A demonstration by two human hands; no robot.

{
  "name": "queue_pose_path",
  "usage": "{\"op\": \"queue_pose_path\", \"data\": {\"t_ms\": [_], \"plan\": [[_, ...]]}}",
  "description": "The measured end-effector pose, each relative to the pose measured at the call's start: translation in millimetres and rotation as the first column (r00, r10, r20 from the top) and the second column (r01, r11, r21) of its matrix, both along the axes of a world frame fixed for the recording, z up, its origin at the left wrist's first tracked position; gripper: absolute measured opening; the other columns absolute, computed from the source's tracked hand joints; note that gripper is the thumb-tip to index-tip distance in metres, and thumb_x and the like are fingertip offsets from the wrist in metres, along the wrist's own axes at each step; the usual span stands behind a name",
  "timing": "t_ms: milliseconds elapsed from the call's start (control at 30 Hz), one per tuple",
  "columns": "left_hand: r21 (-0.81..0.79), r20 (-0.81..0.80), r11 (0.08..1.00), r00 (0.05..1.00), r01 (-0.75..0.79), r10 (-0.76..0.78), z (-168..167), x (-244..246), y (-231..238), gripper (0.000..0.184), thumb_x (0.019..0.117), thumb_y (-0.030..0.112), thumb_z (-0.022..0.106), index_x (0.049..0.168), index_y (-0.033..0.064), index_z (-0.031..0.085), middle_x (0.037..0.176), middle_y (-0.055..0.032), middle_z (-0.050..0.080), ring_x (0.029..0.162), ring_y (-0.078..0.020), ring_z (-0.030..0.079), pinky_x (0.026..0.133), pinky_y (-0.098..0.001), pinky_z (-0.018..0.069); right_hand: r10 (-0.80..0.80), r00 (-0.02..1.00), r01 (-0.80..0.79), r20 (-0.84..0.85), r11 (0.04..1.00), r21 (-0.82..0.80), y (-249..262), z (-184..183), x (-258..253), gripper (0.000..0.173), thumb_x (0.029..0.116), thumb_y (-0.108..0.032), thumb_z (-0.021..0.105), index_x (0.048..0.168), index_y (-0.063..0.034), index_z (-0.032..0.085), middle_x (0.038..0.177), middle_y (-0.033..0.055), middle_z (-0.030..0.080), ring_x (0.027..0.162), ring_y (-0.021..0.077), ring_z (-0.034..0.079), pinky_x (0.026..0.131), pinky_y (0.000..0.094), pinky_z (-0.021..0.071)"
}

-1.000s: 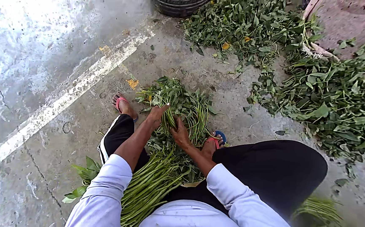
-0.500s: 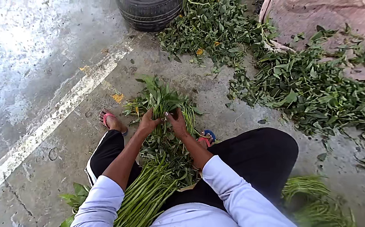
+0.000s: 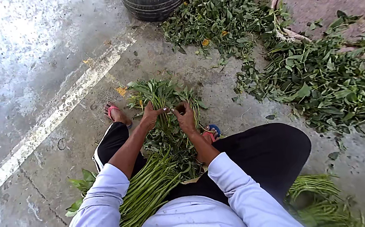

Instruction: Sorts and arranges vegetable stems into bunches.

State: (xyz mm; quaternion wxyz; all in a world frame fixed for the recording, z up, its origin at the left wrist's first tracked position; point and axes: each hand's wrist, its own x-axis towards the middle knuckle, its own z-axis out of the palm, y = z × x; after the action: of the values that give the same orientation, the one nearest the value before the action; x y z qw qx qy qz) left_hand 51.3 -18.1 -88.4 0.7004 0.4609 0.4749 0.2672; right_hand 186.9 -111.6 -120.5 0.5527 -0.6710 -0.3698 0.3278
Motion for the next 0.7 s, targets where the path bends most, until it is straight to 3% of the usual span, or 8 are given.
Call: {"op": "queue_pose_path", "data": {"t_ms": [33, 100, 167, 267, 400, 467, 567, 700], "plan": [[0.016, -0.028, 1.000, 1.000, -0.004, 0.005, 0.4, 0.4, -0.2, 0.064, 0.0882, -0.011, 0.070, 0.143, -0.0029, 0.036, 0.118, -0.0177, 0.064, 0.102, -0.0207, 0.069, 0.093, -0.0364, 0.0577, 0.056, 0.996, -0.059, 0.075, 0.998, 0.035, -2.9, 4.7, -7.5, 0.021, 0.0929, -0.007, 0.073, 0.106, 0.0057, 0.064, 0.101, 0.0179, 0.066, 0.084, 0.0226, 0.065, 0.075, 0.0364, 0.0561], [0.024, -0.036, 1.000, 0.999, 0.007, -0.006, 1.3, 1.9, -1.9, 0.055, 0.0968, -0.002, 0.064, 0.144, -0.0018, 0.035, 0.124, -0.0161, 0.062, 0.108, -0.0174, 0.066, 0.096, -0.0345, 0.0547, 0.128, 0.967, -0.142, 0.221, 0.989, 0.049, -3.1, 10.6, -17.6, 0.018, 0.0919, -0.006, 0.074, 0.103, 0.0060, 0.068, 0.101, 0.0202, 0.067, 0.083, 0.0268, 0.066, 0.075, 0.0394, 0.0569], [-0.010, 0.001, 1.000, 1.000, 0.018, -0.018, 4.5, 4.1, -2.7, 0.045, 0.1068, 0.009, 0.051, 0.148, 0.0008, 0.034, 0.129, -0.0140, 0.060, 0.112, -0.0160, 0.063, 0.098, -0.0344, 0.0530, 0.153, 0.941, -0.159, 0.303, 0.987, -0.004, -0.2, 12.7, -20.5, 0.028, 0.0920, -0.011, 0.076, 0.110, 0.0082, 0.067, 0.107, 0.0240, 0.067, 0.088, 0.0330, 0.068, 0.079, 0.0463, 0.0573], [-0.032, 0.040, 0.999, 0.998, 0.039, -0.037, 8.0, 3.7, -4.2, 0.043, 0.1075, 0.009, 0.048, 0.148, 0.0028, 0.033, 0.131, -0.0132, 0.058, 0.113, -0.0166, 0.063, 0.098, -0.0361, 0.0534, 0.164, 0.934, -0.151, 0.317, 0.986, -0.067, 1.4, 15.6, -16.0, 0.036, 0.0918, -0.010, 0.076, 0.118, 0.0104, 0.063, 0.109, 0.0257, 0.067, 0.093, 0.0369, 0.069, 0.083, 0.0513, 0.0570], [-0.002, -0.004, 0.993, 0.993, 0.120, -0.120, 13.6, -2.5, -12.9, 0.058, 0.1000, 0.003, 0.058, 0.152, 0.0082, 0.032, 0.142, -0.0130, 0.054, 0.122, -0.0198, 0.060, 0.102, -0.0402, 0.0511, 0.202, 0.971, -0.183, 0.124, 0.971, -0.153, 6.2, 18.4, -0.6, 0.021, 0.0919, -0.007, 0.073, 0.107, 0.0078, 0.069, 0.106, 0.0227, 0.071, 0.099, 0.0305, 0.070, 0.093, 0.0462, 0.0549], [0.012, -0.031, 0.989, 0.989, 0.148, -0.147, 11.5, -3.4, -11.5, 0.063, 0.0965, -0.001, 0.064, 0.151, 0.0062, 0.033, 0.141, -0.0141, 0.055, 0.121, -0.0205, 0.060, 0.102, -0.0403, 0.0522, 0.212, 0.975, -0.194, 0.069, 0.960, -0.200, 6.6, 19.7, 3.2, 0.020, 0.0934, -0.010, 0.071, 0.106, 0.0051, 0.070, 0.101, 0.0194, 0.072, 0.093, 0.0266, 0.070, 0.088, 0.0446, 0.0557], [0.042, -0.115, 0.985, 0.980, 0.165, -0.160, 7.8, -3.8, -8.6, 0.071, 0.0885, -0.008, 0.071, 0.149, 0.0042, 0.037, 0.135, -0.0156, 0.059, 0.115, -0.0210, 0.064, 0.098, -0.0398, 0.0545, 0.192, 0.978, -0.207, -0.086, 0.950, -0.232, 7.3, 22.3, 6.1, 0.021, 0.0993, -0.010, 0.064, 0.115, 0.0044, 0.061, 0.094, 0.0163, 0.069, 0.081, 0.0230, 0.071, 0.078, 0.0416, 0.0604], [-0.078, -0.126, 0.996, 0.991, 0.044, -0.053, -0.2, -6.5, -0.9, 0.061, 0.0921, -0.010, 0.065, 0.144, 0.0028, 0.038, 0.113, -0.0171, 0.067, 0.091, -0.0234, 0.071, 0.084, -0.0394, 0.0604, 0.001, 0.938, -0.025, -0.346, 0.998, -0.065, 9.9, 26.7, 17.3, 0.020, 0.1012, -0.002, 0.058, 0.119, 0.0064, 0.054, 0.089, 0.0131, 0.070, 0.073, 0.0184, 0.073, 0.072, 0.0346, 0.0637]]}}
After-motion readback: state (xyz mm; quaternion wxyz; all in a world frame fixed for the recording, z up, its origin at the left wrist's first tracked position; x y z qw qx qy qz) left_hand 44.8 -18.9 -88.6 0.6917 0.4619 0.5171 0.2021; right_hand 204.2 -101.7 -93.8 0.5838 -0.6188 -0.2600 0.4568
